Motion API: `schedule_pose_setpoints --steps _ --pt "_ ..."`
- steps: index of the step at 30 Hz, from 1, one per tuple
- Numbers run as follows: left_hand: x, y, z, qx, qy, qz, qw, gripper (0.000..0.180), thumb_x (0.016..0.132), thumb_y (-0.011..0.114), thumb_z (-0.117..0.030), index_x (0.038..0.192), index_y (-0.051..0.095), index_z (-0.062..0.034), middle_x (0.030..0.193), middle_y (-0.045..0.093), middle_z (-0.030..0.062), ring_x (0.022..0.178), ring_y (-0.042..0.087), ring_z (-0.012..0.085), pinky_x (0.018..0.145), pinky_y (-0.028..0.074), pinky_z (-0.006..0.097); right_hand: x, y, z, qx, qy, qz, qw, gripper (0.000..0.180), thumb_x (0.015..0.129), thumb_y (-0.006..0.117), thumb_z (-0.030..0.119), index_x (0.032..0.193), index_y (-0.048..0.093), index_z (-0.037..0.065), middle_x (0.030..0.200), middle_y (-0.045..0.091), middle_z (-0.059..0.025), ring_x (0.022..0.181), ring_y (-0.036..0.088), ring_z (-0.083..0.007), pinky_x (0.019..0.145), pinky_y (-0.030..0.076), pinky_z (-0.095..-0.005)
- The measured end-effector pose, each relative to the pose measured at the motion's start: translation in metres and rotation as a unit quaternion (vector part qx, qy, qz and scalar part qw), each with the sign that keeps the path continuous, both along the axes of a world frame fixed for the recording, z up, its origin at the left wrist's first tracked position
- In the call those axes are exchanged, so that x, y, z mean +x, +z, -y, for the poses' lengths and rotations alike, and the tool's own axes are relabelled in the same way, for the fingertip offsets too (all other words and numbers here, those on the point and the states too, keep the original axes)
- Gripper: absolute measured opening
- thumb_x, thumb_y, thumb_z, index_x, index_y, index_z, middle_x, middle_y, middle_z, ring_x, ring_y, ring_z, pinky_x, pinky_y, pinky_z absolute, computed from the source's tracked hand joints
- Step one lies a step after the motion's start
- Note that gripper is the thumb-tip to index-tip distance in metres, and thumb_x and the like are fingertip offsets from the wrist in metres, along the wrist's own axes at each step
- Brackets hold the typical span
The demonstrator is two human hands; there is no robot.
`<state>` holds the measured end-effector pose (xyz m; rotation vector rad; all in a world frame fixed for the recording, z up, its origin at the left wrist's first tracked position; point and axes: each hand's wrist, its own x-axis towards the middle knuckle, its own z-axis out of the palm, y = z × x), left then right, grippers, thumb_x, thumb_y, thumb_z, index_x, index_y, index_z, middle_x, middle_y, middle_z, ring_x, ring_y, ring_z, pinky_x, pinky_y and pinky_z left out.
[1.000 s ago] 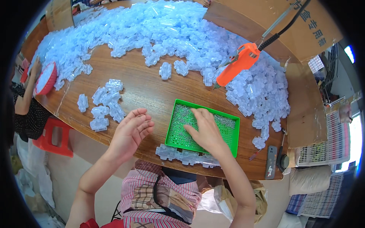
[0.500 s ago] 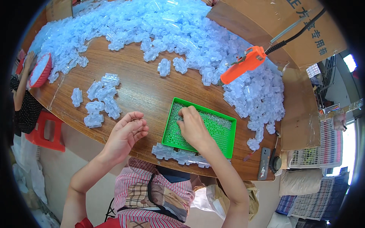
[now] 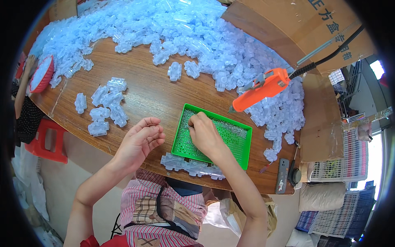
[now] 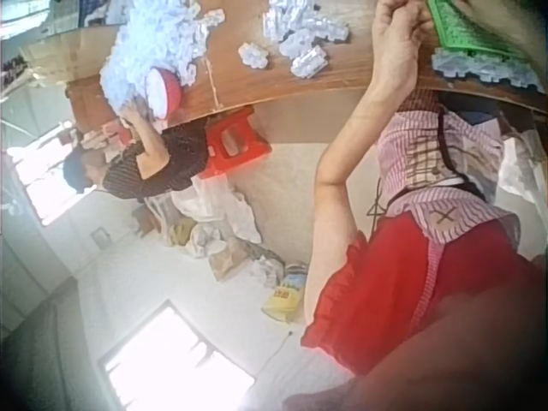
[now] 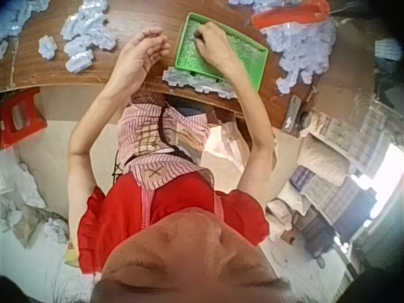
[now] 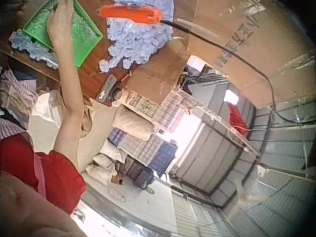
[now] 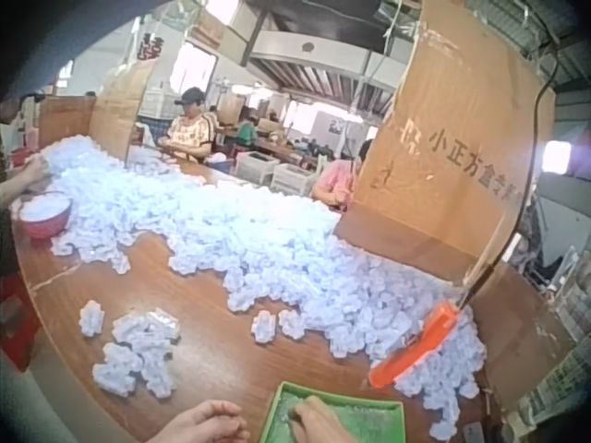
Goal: The person gathers clear plastic components, inserts small metal pins from a tray into them, and uses a power screwdriver to secure the pins. Finally, they place the finished items into a large bag.
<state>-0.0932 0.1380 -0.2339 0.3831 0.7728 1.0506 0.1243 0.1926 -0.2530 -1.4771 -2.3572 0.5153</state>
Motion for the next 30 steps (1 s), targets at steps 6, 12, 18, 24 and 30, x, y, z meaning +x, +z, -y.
schedule_pose_setpoints --steps 6,12,18,24,30 --pt "0.003 0.001 -0.003 -0.008 0.002 0.013 1.000 0.019 0.094 0.056 -0.009 0.112 0.050 -0.0062 0.096 0.059 0.0022 0.086 0.060 0.0110 0.083 0.051 0.026 0.000 0.000 -0.001 -0.013 -0.024 -0.011 1.000 0.009 0.073 0.062 -0.001 0.081 0.058 -0.003 0.083 0.059 -0.0219 0.081 0.061 -0.0393 0.072 0.050 -0.0464" --pt "0.010 -0.006 -0.014 -0.054 0.018 0.141 0.988 0.026 0.091 0.060 -0.007 0.115 0.051 -0.0056 0.098 0.059 0.0038 0.095 0.060 0.0135 0.086 0.052 0.027 0.009 0.011 -0.005 -0.135 -0.134 -0.105 0.976 0.010 0.070 0.068 0.002 0.076 0.061 -0.002 0.074 0.065 -0.0115 0.063 0.065 -0.0165 0.060 0.052 -0.0313" --pt "0.042 -0.015 -0.033 -0.069 0.010 0.240 0.968 0.041 0.097 0.050 -0.018 0.135 0.044 -0.0023 0.125 0.058 0.0105 0.114 0.056 0.0195 0.099 0.047 0.031 0.017 0.044 0.006 -0.284 -0.172 -0.364 0.870 0.013 0.081 0.069 0.004 0.090 0.061 -0.002 0.080 0.064 -0.0058 0.065 0.062 -0.0112 0.060 0.053 -0.0238" --pt "0.080 -0.017 -0.037 -0.023 -0.109 0.470 0.875 0.055 0.102 0.033 -0.043 0.141 0.041 -0.0062 0.144 0.044 0.0122 0.127 0.048 0.0258 0.111 0.035 0.040 -0.006 0.078 0.031 -0.213 -0.094 -0.453 0.861 0.011 0.082 0.068 0.000 0.090 0.062 -0.003 0.082 0.064 -0.0058 0.070 0.062 -0.0104 0.066 0.053 -0.0232" --pt "0.096 -0.008 -0.029 -0.015 -0.121 0.464 0.877 0.055 0.103 0.029 -0.043 0.144 0.037 -0.0067 0.146 0.043 0.0093 0.137 0.036 0.0258 0.113 0.032 0.040 -0.002 0.075 0.055 -0.170 -0.124 -0.359 0.909 0.011 0.090 0.064 0.002 0.098 0.066 -0.004 0.088 0.068 -0.0077 0.081 0.066 -0.0121 0.073 0.054 -0.0236"
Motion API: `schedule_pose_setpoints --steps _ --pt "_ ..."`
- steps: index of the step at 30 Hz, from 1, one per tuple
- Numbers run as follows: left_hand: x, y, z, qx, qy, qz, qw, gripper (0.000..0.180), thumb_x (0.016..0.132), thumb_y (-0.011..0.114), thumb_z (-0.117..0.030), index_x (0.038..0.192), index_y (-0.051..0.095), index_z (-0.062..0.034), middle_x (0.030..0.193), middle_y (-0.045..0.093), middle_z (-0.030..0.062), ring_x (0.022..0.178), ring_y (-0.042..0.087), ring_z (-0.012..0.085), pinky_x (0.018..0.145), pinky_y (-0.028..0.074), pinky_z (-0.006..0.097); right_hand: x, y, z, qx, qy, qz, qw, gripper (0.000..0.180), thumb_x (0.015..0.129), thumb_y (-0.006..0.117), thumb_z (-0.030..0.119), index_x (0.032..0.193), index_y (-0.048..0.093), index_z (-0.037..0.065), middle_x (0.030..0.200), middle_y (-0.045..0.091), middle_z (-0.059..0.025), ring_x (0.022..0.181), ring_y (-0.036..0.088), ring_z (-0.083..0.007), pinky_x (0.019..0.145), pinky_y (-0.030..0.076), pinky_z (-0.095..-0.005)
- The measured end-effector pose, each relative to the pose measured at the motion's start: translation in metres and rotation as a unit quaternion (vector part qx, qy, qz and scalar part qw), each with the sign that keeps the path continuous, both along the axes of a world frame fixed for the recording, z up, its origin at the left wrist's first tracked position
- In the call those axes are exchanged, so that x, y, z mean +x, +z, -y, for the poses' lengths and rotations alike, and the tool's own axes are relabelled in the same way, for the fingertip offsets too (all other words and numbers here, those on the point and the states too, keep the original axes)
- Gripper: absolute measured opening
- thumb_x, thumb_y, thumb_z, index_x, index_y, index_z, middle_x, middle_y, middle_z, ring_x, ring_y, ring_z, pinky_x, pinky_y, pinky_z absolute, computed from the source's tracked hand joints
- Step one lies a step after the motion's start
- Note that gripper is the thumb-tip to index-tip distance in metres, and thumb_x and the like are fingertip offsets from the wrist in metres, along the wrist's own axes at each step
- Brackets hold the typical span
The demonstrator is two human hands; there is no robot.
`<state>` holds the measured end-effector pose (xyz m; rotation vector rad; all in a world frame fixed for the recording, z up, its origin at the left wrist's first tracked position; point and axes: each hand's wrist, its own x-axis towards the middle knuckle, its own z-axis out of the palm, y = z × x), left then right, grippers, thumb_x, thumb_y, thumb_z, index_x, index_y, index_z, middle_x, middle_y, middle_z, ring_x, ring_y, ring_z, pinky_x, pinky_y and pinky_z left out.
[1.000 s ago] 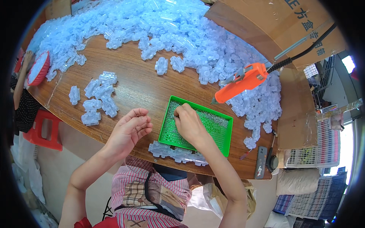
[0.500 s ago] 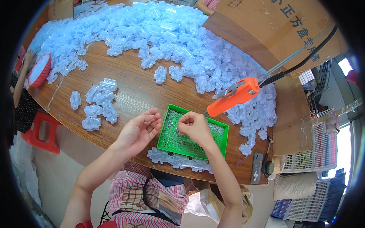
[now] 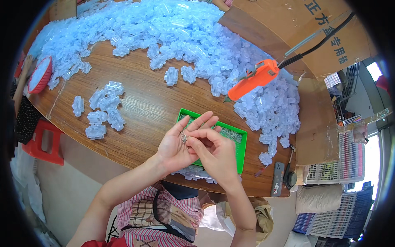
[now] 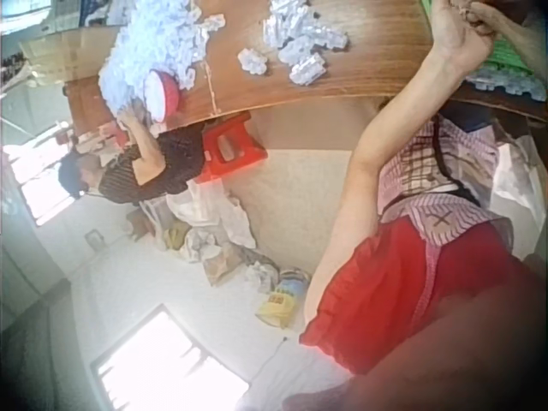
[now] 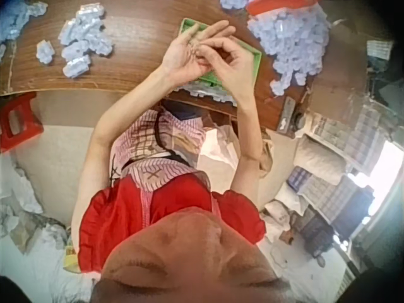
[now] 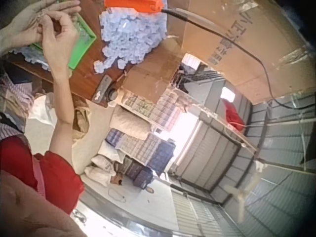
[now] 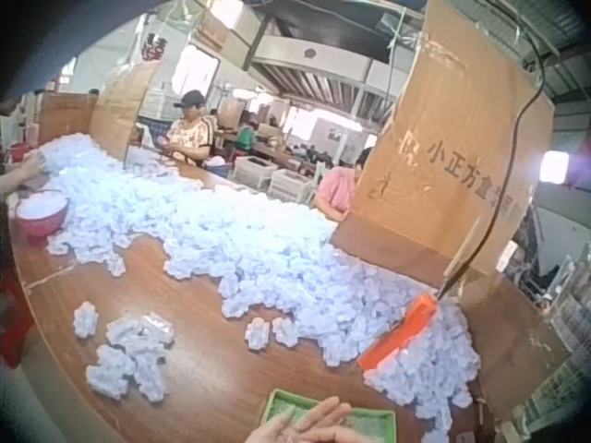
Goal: The person gathers clear plastic components, inserts small metal pins from a tray into them, and uses a power screwdriver to secure the pins. Finally, they place the finished items into a large bag.
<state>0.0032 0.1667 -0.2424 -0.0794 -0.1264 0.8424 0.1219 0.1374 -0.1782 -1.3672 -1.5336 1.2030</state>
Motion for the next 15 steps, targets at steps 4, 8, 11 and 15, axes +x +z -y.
schedule_pose_setpoints --steps 4,8,11,15 --pt "0.000 -0.005 0.004 0.007 0.010 -0.012 1.000 0.052 0.104 0.030 -0.039 0.143 0.038 -0.0062 0.145 0.044 0.0092 0.137 0.036 0.0254 0.113 0.033 0.040 0.001 -0.002 0.009 0.054 -0.016 -0.028 0.998 0.013 0.091 0.062 0.004 0.102 0.066 -0.004 0.089 0.070 -0.0087 0.083 0.067 -0.0112 0.071 0.054 -0.0231" --pt "0.003 -0.004 0.005 0.005 0.013 -0.046 0.999 0.047 0.104 0.036 -0.035 0.140 0.041 -0.0056 0.143 0.045 0.0085 0.136 0.038 0.0246 0.112 0.034 0.040 0.000 -0.002 0.014 0.064 -0.020 -0.033 0.997 0.013 0.092 0.061 0.003 0.102 0.065 -0.004 0.091 0.068 -0.0081 0.084 0.066 -0.0129 0.073 0.054 -0.0240" --pt "0.002 -0.002 0.010 -0.007 0.012 -0.114 0.993 0.044 0.103 0.039 -0.032 0.138 0.042 -0.0060 0.142 0.046 0.0078 0.135 0.039 0.0235 0.110 0.036 0.039 0.004 -0.011 0.014 0.070 -0.017 -0.048 0.996 0.012 0.092 0.061 0.003 0.102 0.064 -0.004 0.090 0.067 -0.0071 0.079 0.065 -0.0116 0.070 0.053 -0.0233" --pt "-0.001 0.002 0.016 0.013 -0.002 -0.154 0.988 0.042 0.102 0.041 -0.030 0.137 0.043 -0.0069 0.142 0.047 0.0069 0.133 0.041 0.0219 0.104 0.042 0.038 0.009 -0.018 0.022 0.065 -0.037 -0.064 0.995 0.011 0.092 0.062 0.004 0.099 0.065 -0.004 0.086 0.066 -0.0070 0.074 0.063 -0.0109 0.062 0.053 -0.0231"
